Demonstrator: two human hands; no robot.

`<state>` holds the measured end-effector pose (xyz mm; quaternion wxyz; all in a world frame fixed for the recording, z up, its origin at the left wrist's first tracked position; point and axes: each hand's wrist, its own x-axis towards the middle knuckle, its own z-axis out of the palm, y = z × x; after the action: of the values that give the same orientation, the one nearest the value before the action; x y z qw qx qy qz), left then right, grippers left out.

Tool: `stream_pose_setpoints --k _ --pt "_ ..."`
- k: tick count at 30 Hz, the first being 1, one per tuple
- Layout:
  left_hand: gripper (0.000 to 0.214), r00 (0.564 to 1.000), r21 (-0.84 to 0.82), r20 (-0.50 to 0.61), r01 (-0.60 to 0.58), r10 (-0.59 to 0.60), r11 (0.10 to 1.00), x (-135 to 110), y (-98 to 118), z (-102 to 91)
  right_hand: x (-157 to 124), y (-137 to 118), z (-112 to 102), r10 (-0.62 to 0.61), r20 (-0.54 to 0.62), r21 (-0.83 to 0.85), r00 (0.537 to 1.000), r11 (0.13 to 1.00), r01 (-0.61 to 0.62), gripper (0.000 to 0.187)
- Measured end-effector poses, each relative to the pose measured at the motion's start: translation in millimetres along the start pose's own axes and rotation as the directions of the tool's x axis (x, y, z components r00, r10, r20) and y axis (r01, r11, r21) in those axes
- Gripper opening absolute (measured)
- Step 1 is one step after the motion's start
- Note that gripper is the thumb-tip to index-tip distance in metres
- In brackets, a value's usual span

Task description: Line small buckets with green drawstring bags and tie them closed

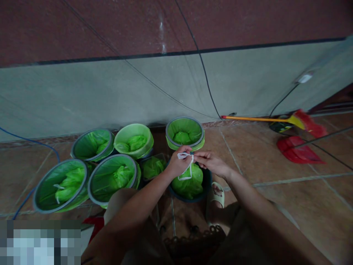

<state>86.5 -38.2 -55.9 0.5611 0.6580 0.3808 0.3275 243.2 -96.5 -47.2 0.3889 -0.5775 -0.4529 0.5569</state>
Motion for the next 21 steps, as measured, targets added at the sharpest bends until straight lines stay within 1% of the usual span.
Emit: stream_pose_setpoints --k 1,3,5,7,9,10,11,13,15,18,21 --pt "0.018 1.000 -0.019 0.018 0.020 -0.019 1.000 1 0 -0.7 0 1 0 0.001 -0.003 0.005 1.000 1.000 -0.001 0.045" --pt "0.016 0.992 -0.112 0.096 0.092 -0.081 0.989 2 -1 -3.1 0 2 -2 0.001 0.013 0.015 1.000 1.000 -0.001 0.042" --pt "0.019 0.975 -0.225 0.176 0.175 -0.136 0.959 3 -1 -6.0 -1 2 -3 -0.010 0.037 0.019 0.999 1.000 0.010 0.038" --pt "0.023 0.960 -0.310 0.217 0.237 -0.174 0.921 4 1 -9.1 -1 1 -4 -0.044 0.046 -0.004 0.998 0.999 0.044 0.035" --pt "0.026 0.950 -0.368 0.239 0.278 -0.199 0.887 4 3 -11.6 -1 0 -5 -0.095 0.032 -0.087 0.995 0.991 0.098 0.032" --pt "0.028 0.946 -0.389 0.249 0.293 -0.206 0.874 4 4 -12.4 -1 -1 -6 -0.128 0.021 -0.164 0.992 0.978 0.130 0.030" --pt "0.030 0.944 -0.404 0.252 0.302 -0.212 0.864 4 4 -12.9 -2 -2 -6 -0.163 0.007 -0.260 0.987 0.952 0.160 0.028" --pt "0.031 0.946 -0.416 0.240 0.304 -0.219 0.857 4 3 -12.6 -3 -4 -6 -0.238 -0.017 -0.462 0.971 0.863 0.203 0.023" --pt "0.029 0.951 -0.417 0.213 0.297 -0.225 0.859 5 0 -11.2 -5 -6 -7 -0.293 -0.018 -0.598 0.956 0.770 0.224 0.019" --pt "0.026 0.955 -0.421 0.194 0.288 -0.225 0.860 5 -6 -9.7 -7 -7 -10 -0.308 0.008 -0.686 0.951 0.690 0.230 0.017" --pt "0.021 0.942 -0.431 0.212 0.330 -0.261 0.840 5 -8 -11.6 -7 -4 -17 -0.258 0.020 -0.724 0.966 0.663 0.192 0.017"
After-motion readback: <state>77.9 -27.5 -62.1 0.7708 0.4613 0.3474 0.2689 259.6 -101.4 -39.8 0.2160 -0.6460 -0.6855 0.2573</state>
